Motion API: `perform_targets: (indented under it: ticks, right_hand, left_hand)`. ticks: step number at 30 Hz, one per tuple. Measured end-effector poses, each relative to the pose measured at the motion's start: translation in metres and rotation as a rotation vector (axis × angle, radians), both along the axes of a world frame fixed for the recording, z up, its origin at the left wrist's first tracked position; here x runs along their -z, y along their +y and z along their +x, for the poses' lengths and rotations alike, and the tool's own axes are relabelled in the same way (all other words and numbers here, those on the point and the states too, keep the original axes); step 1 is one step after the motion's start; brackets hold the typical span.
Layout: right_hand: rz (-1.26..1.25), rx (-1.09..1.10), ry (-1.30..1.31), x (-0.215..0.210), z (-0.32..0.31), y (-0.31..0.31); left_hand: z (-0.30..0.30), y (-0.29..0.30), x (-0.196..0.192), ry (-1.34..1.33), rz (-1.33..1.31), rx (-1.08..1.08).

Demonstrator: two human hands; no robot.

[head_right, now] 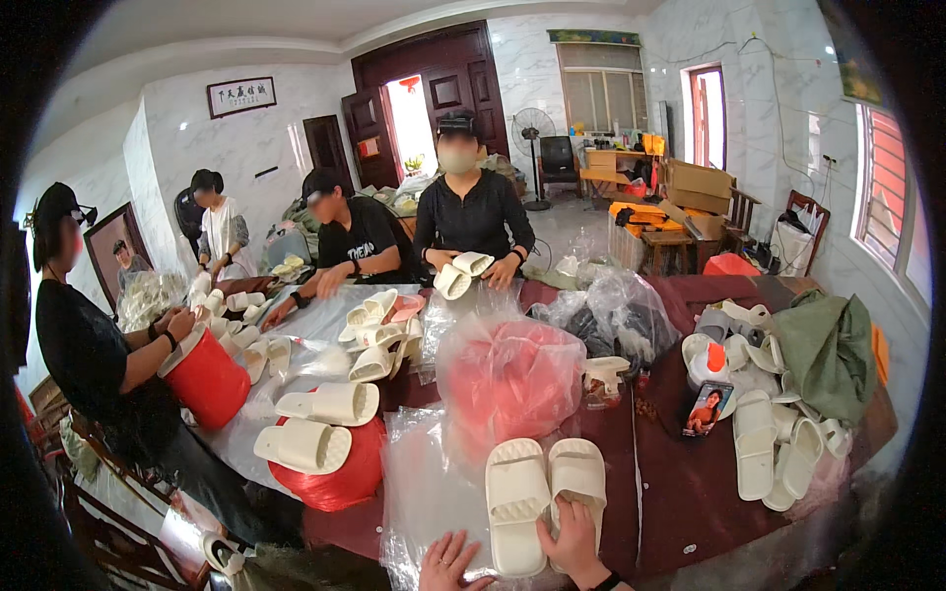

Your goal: Packing white and pink slides into plastic bags at a manufacturing station.

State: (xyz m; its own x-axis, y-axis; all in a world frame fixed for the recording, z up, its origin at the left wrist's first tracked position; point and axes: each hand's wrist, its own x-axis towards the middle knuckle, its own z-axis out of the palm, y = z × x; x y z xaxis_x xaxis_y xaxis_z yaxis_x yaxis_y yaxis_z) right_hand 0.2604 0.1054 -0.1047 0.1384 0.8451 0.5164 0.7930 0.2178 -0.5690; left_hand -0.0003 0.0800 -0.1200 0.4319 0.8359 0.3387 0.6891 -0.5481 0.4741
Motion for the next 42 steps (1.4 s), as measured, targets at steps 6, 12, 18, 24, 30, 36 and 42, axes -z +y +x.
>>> perform_targets:
  ticks: [6,12,18,24,30,36,42]
  right_hand:
    - [-0.010,0.027,0.007,0.001,0.001,-0.006]
    - [0.012,0.016,-0.020,0.001,-0.001,-0.004]
    - [0.018,0.017,-0.016,0.005,0.000,-0.003]
    - [0.126,0.018,-0.078,-0.005,-0.004,-0.001]
    - [0.135,0.007,-0.063,-0.001,-0.003,-0.003]
    - [0.155,0.010,-0.078,-0.003,-0.003,-0.002]
    - [0.142,0.028,-0.082,0.008,0.000,0.002]
  left_hand:
    - [0.003,-0.002,-0.005,-0.030,0.010,0.007]
    - [-0.001,-0.004,0.002,-0.020,0.022,0.005]
    - [0.001,-0.001,-0.007,-0.048,0.037,0.009]
    - [-0.002,0.000,0.003,-0.038,0.073,0.010]
    - [-0.001,-0.004,0.002,-0.053,0.082,0.007]
    - [-0.001,-0.003,0.002,-0.059,0.080,0.009]
    - [-0.001,-0.002,0.005,-0.054,0.089,0.011]
